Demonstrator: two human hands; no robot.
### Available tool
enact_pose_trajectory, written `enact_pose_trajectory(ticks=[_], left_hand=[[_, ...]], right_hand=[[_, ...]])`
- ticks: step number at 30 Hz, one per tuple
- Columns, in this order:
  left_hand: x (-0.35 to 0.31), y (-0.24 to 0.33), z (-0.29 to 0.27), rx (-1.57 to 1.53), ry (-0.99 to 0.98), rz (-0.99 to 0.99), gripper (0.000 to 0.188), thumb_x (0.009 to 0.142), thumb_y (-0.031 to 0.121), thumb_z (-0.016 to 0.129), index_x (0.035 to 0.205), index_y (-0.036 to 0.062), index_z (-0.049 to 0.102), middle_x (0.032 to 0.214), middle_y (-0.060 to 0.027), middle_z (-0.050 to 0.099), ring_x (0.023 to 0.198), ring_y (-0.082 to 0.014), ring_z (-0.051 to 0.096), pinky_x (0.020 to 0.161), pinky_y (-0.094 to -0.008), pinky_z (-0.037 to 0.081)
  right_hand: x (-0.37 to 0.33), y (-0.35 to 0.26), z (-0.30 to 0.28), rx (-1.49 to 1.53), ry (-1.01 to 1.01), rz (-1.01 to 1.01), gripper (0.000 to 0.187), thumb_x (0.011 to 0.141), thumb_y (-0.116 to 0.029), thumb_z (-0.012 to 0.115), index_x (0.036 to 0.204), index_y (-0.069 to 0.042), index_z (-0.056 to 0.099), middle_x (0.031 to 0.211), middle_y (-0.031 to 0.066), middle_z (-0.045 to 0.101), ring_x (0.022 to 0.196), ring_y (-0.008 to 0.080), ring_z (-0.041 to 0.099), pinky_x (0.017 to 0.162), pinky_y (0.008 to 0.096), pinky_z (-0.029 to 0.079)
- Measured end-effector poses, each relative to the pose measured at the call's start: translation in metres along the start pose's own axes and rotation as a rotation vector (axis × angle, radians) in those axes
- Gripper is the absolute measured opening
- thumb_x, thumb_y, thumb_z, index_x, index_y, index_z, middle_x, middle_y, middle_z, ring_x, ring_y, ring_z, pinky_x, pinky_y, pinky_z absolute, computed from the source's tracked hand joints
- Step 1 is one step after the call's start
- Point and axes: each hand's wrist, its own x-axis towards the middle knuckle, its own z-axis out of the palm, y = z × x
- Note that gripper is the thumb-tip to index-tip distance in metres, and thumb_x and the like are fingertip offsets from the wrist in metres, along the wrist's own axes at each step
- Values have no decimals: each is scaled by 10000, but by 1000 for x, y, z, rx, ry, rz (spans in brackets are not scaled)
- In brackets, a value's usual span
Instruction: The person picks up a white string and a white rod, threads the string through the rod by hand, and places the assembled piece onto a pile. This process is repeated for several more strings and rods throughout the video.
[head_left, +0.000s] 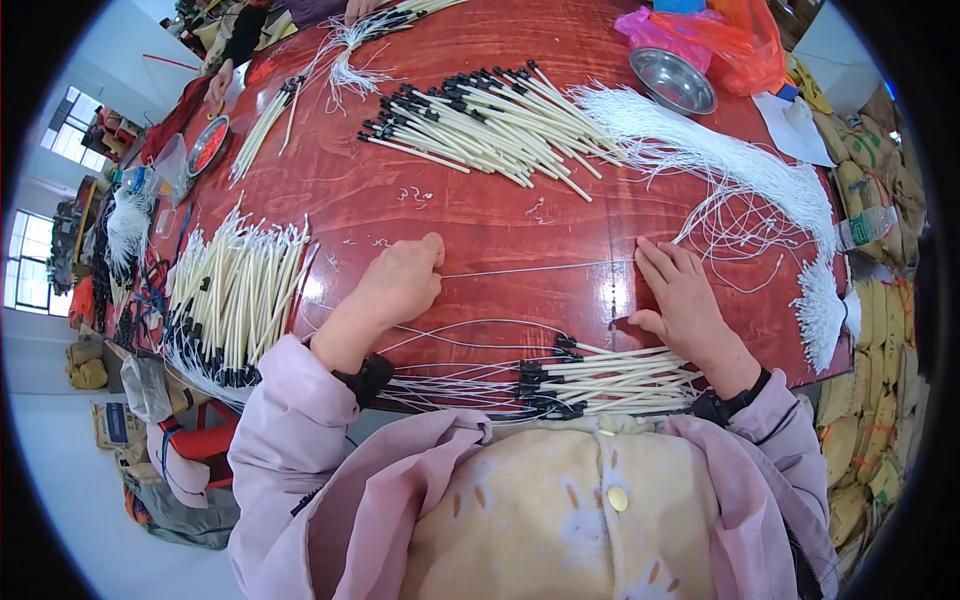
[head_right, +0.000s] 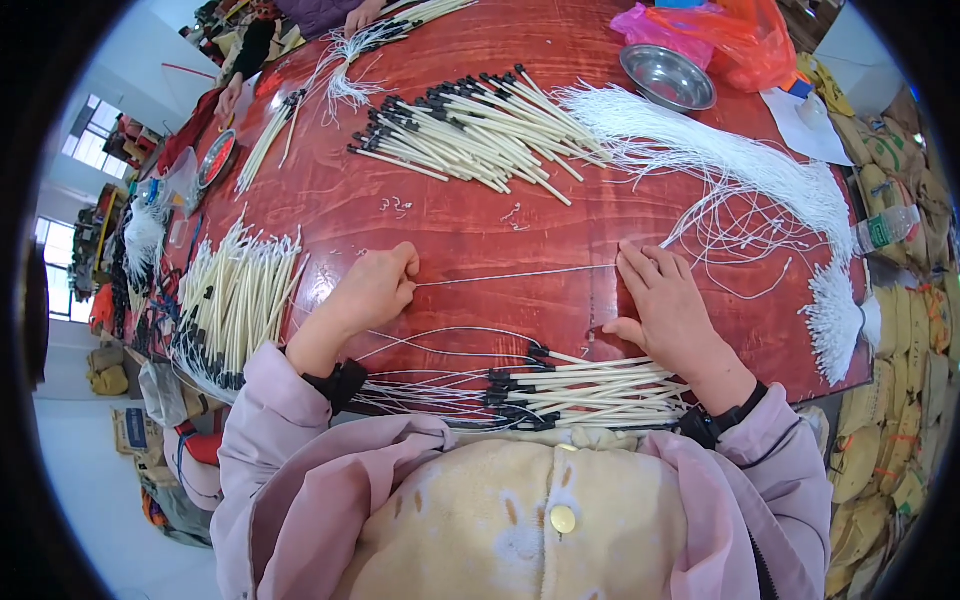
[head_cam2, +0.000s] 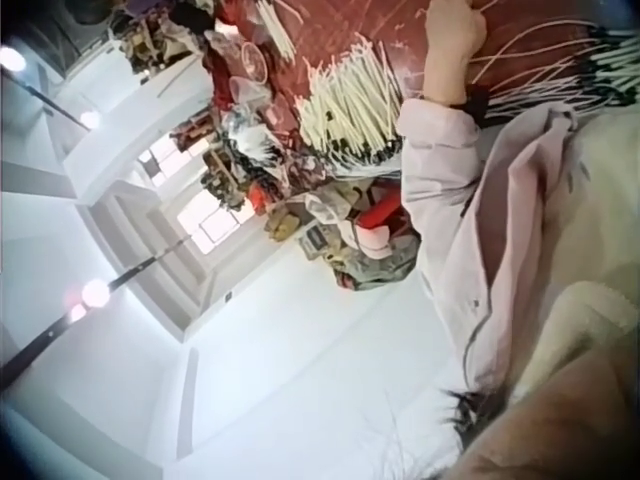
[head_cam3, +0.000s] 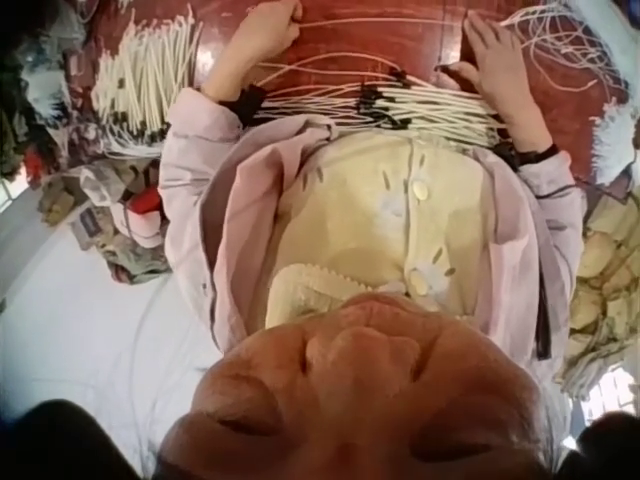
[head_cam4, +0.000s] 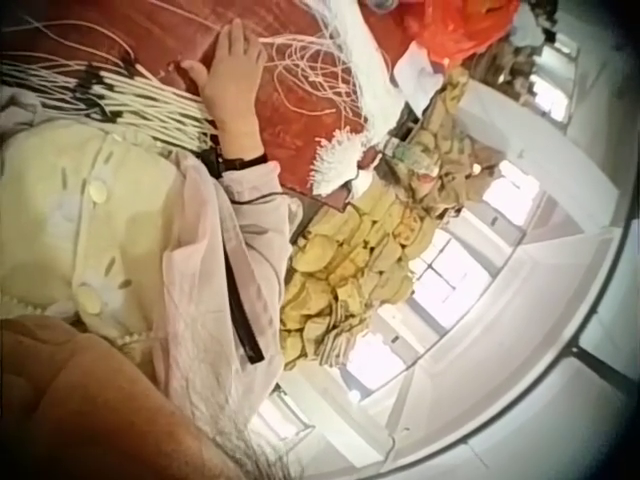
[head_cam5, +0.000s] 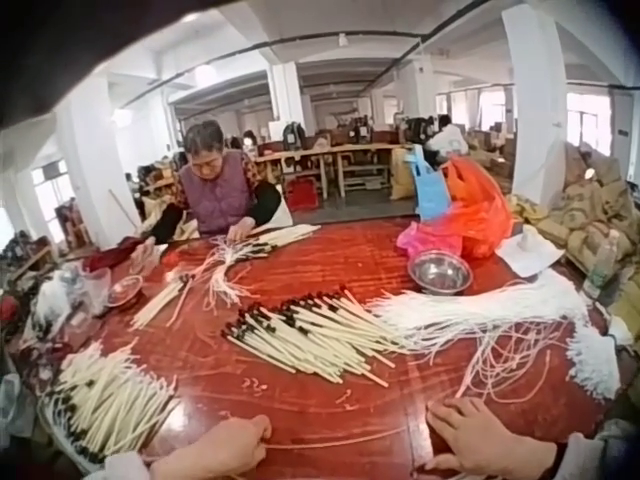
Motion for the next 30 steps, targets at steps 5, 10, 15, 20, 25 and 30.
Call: enact_pose_trajectory(ticks=[5, 10, 15, 20, 25, 30], left_hand=[[46, -4, -22, 168, 214, 64, 171, 877, 142, 677, 983, 25, 612, 924, -204, 690, 913, -410, 666, 784, -491, 521], [105, -41, -8, 308, 302, 241, 169, 883, 121, 662, 1032, 53, 622, 1039, -147, 633, 1035, -362, 632, 828, -455, 531], [121, -52, -14, 343, 187, 377, 205, 880, 77, 629, 1083, 63, 599, 1047, -121, 596, 1072, -337, 615, 846, -433, 528], [123, -61, -6, 426, 241, 507, 235, 877, 63, 612, 1110, 63, 581, 1059, -121, 597, 1059, -337, 612, 856, -436, 518], [108, -57, -11, 493, 304, 414, 211, 892, 67, 597, 1100, 66, 567, 1016, -138, 601, 1000, -360, 614, 844, -449, 508], [39, -23, -31, 160, 440, 334, 94, 907, 62, 617, 995, 51, 586, 976, -166, 606, 949, -387, 614, 815, -469, 500]], right_hand=[[-2, 7, 0, 38, 8, -35, 914, 880, -645, 578, 1434, 76, 489, 1556, 185, 434, 1366, 410, 408, 1159, 508, 324], [-2, 6, 3, 47, 36, -47, 911, 882, -644, 582, 1434, 74, 487, 1555, 183, 437, 1349, 409, 421, 1148, 508, 334], [-1, 8, 8, 67, 57, -39, 892, 885, -630, 592, 1431, 69, 492, 1546, 180, 446, 1344, 403, 427, 1141, 504, 342], [-1, 7, 13, 76, 104, -43, 863, 890, -610, 604, 1418, 65, 502, 1521, 186, 465, 1333, 398, 440, 1134, 500, 352], [1, 7, 17, 89, 135, -44, 835, 896, -593, 609, 1398, 67, 519, 1496, 194, 482, 1318, 397, 454, 1131, 494, 359], [2, 7, 16, 94, 143, -37, 804, 897, -570, 621, 1376, 70, 539, 1478, 195, 496, 1308, 392, 462, 1126, 481, 369]])
